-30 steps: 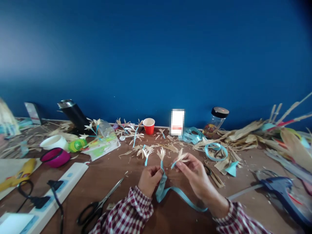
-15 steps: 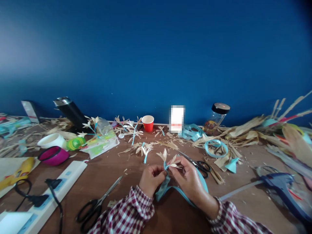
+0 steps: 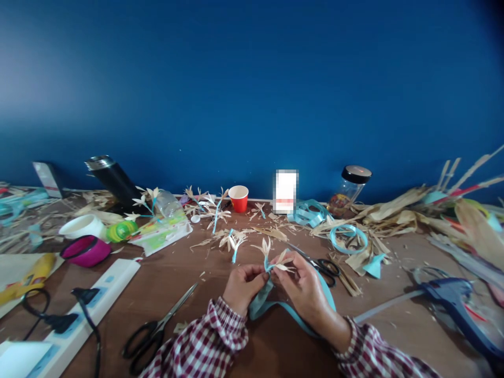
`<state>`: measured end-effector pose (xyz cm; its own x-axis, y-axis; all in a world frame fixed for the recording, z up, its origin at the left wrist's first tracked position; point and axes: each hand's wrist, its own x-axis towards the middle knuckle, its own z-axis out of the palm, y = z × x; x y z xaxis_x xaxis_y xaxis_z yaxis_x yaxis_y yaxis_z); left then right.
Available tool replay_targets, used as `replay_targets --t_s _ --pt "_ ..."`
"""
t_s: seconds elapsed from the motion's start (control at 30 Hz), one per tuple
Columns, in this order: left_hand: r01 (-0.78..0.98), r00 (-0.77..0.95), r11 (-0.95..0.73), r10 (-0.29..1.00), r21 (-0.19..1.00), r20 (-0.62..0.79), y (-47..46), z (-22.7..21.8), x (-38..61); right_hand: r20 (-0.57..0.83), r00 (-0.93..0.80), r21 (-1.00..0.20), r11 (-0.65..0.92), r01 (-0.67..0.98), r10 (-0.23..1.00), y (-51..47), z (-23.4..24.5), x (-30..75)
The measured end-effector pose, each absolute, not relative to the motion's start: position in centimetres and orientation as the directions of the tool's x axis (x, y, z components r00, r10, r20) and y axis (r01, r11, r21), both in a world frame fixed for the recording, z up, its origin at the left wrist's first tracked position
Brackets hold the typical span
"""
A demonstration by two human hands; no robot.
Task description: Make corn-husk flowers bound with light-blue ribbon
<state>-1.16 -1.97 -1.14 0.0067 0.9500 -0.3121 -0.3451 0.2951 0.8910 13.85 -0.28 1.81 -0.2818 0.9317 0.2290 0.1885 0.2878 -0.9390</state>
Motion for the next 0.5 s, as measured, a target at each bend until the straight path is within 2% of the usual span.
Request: replay_targets --t_s 0.23,0.4,0.5 --pt "-0.415 -0.034 0.298 0.939 0.860 -0.342 -1.95 -0.49 -0.90 0.234 -0.300 -0.941 0.292 0.168 0.925 -0.36 1.96 13.83" --pt "-0.395 -0.068 0.301 0.933 0.868 -0.354 -2.00 -0.20 -0.89 0.256 -0.299 -0.919 0.328 0.221 0.919 -0.32 1.72 13.90" --pt "-0.372 -0.072 0.287 0.939 0.883 -0.336 -1.99 -0.26 -0.99 0.311 -0.318 -0.868 0.404 0.288 0.896 -0.32 1.88 14.07"
